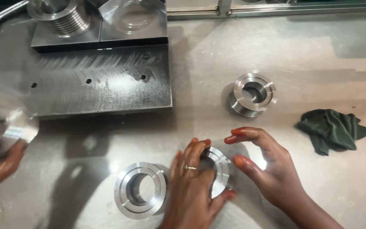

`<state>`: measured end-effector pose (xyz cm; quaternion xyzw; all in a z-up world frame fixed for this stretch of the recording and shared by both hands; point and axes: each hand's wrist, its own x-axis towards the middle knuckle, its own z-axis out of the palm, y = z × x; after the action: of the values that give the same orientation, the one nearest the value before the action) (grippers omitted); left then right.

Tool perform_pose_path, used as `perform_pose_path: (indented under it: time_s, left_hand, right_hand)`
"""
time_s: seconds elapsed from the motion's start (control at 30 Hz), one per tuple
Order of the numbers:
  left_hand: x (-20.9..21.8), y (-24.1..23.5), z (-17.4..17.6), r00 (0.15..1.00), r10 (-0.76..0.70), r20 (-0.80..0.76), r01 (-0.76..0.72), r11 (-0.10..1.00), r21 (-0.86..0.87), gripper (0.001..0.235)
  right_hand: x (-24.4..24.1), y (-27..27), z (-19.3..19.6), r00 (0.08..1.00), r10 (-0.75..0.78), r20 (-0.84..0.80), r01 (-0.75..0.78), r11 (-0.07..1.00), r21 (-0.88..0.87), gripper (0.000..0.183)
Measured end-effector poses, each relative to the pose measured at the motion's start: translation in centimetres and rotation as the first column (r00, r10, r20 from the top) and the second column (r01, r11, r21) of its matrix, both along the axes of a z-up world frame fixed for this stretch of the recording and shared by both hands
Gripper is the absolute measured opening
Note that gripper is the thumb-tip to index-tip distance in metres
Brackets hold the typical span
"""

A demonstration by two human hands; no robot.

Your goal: The recorder is measuring metal rings using a dial gauge and organizing them on a workbench while assisted by another worker.

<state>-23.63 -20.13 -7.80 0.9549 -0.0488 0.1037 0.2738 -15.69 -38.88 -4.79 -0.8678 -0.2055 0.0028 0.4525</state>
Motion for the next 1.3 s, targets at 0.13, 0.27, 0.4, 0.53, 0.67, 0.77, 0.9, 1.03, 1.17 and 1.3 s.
perform_pose_path:
  time_s: [0.13, 0.27, 0.4, 0.53, 0.67, 0.77, 0.9, 1.03, 1.17, 1.3]
  left_hand:
    - [0.0, -0.3, 1.2, 0.941, -0.232, -0.247, 0.004, 0.737, -0.676, 0.056]
    - [-0.5, -0.9, 0.5, 0.968, -0.248, -0.038, 0.136, 0.646, -0.751, 0.04]
    - [-0.7, -0.8, 0.2, 0.963, -0.25, 0.099, 0.258, 0.755, -0.602, 0.029]
    - [-0.9, -1.4, 0.4, 0.963, -0.266, 0.033, 0.2, 0.633, -0.748, 0.012]
    - [-0.8, -2.0, -0.1, 0.984, -0.176, -0.025, 0.083, 0.577, -0.812, 0.015]
    - [-0.8, -1.6, 0.9, 0.987, -0.158, -0.034, 0.08, 0.656, -0.75, 0.016]
    - [-0.9, -1.5, 0.3, 0.977, -0.211, 0.001, 0.153, 0.705, -0.692, 0.013]
    - [-0.7, -1.1, 1.0, 0.97, -0.241, -0.021, 0.177, 0.766, -0.618, 0.028]
    - [-0.9, -0.6, -0.1, 0.964, -0.264, -0.026, 0.196, 0.774, -0.602, 0.039]
    - [-0.6, -0.8, 1.3, 0.955, -0.297, 0.011, 0.169, 0.513, -0.841, 0.06]
  right_hand:
    - [-1.6, 0.5, 0.6, 0.974, 0.211, -0.087, -0.186, 0.955, 0.233, 0.078]
    - [-3.5, 0.6, -0.8, 0.942, 0.281, 0.182, -0.293, 0.955, 0.042, 0.095]
    - [-2.1, 0.5, -0.4, 0.859, 0.315, -0.403, -0.107, 0.882, 0.459, 0.086]
    - [-1.8, 0.2, -1.5, 0.481, 0.545, -0.686, 0.326, 0.615, 0.718, 0.077]
    - [-3.9, 1.0, 0.6, 0.9, 0.296, -0.319, -0.102, 0.856, 0.507, 0.092]
    - [-3.7, 1.3, 0.3, 0.957, 0.209, 0.199, -0.248, 0.948, 0.198, 0.079]
    - [-2.3, 0.6, -1.4, 0.714, 0.46, -0.528, 0.094, 0.684, 0.723, 0.085]
    - [-3.5, 1.0, -0.7, 0.775, 0.406, -0.484, 0.106, 0.671, 0.733, 0.083]
    - [-2.9, 0.9, -1.0, 0.944, 0.305, 0.128, -0.329, 0.907, 0.262, 0.069]
    - [-2.4, -0.3, -4.0, 0.327, 0.679, -0.657, 0.541, 0.436, 0.72, 0.079]
